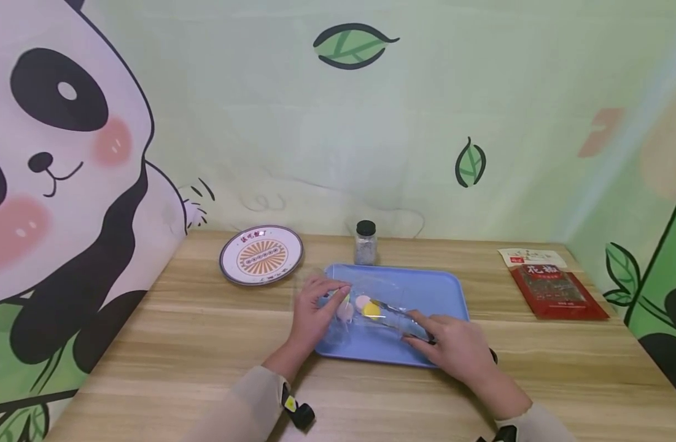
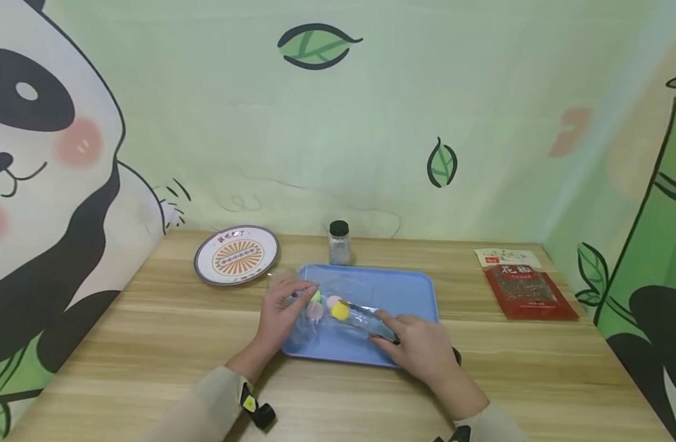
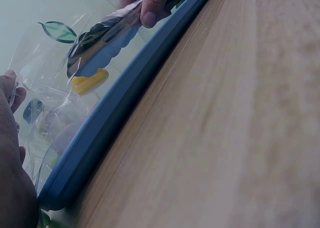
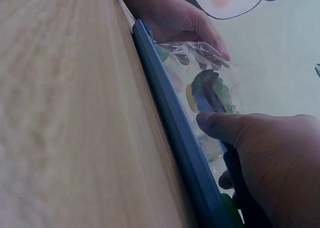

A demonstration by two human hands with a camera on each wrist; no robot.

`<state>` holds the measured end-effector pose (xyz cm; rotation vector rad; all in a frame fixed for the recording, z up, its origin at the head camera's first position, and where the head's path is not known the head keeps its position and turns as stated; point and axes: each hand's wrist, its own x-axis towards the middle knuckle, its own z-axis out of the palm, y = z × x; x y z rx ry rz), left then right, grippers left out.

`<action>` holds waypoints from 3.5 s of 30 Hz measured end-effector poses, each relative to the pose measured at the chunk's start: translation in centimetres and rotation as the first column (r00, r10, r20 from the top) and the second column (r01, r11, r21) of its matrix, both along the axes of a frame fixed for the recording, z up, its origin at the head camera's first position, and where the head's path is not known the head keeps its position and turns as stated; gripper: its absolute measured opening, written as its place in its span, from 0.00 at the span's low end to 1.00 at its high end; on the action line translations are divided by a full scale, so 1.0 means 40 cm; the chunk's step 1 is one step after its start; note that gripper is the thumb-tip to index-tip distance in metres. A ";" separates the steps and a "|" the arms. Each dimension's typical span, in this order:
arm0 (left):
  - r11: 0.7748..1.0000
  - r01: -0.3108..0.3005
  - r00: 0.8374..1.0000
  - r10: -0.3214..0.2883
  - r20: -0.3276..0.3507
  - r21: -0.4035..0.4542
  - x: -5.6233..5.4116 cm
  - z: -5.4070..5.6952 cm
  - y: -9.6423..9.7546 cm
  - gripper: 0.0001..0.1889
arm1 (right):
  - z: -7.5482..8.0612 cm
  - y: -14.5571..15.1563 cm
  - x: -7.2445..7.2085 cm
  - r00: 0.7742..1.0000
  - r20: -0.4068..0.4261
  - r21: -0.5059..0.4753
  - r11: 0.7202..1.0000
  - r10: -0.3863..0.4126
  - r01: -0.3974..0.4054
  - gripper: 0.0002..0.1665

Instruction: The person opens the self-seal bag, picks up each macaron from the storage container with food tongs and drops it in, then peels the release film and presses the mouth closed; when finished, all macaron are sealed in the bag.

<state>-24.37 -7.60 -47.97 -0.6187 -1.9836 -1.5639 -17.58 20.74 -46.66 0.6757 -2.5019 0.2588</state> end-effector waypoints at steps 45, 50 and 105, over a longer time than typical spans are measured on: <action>1.000 -0.006 1.000 0.007 0.029 -0.011 0.003 0.000 0.004 0.04 | 0.007 0.083 0.030 0.994 -0.113 -0.099 0.995 0.012 -0.024 0.48; 1.000 -0.002 1.000 0.002 0.017 -0.011 0.005 -0.002 0.003 0.04 | 0.018 0.149 0.043 0.998 -0.048 -0.096 0.994 0.043 -0.047 0.49; 1.000 0.002 0.998 -0.001 0.060 -0.006 0.012 0.021 0.009 0.04 | 0.064 0.277 0.086 0.957 0.268 -0.071 0.988 -0.114 0.138 0.19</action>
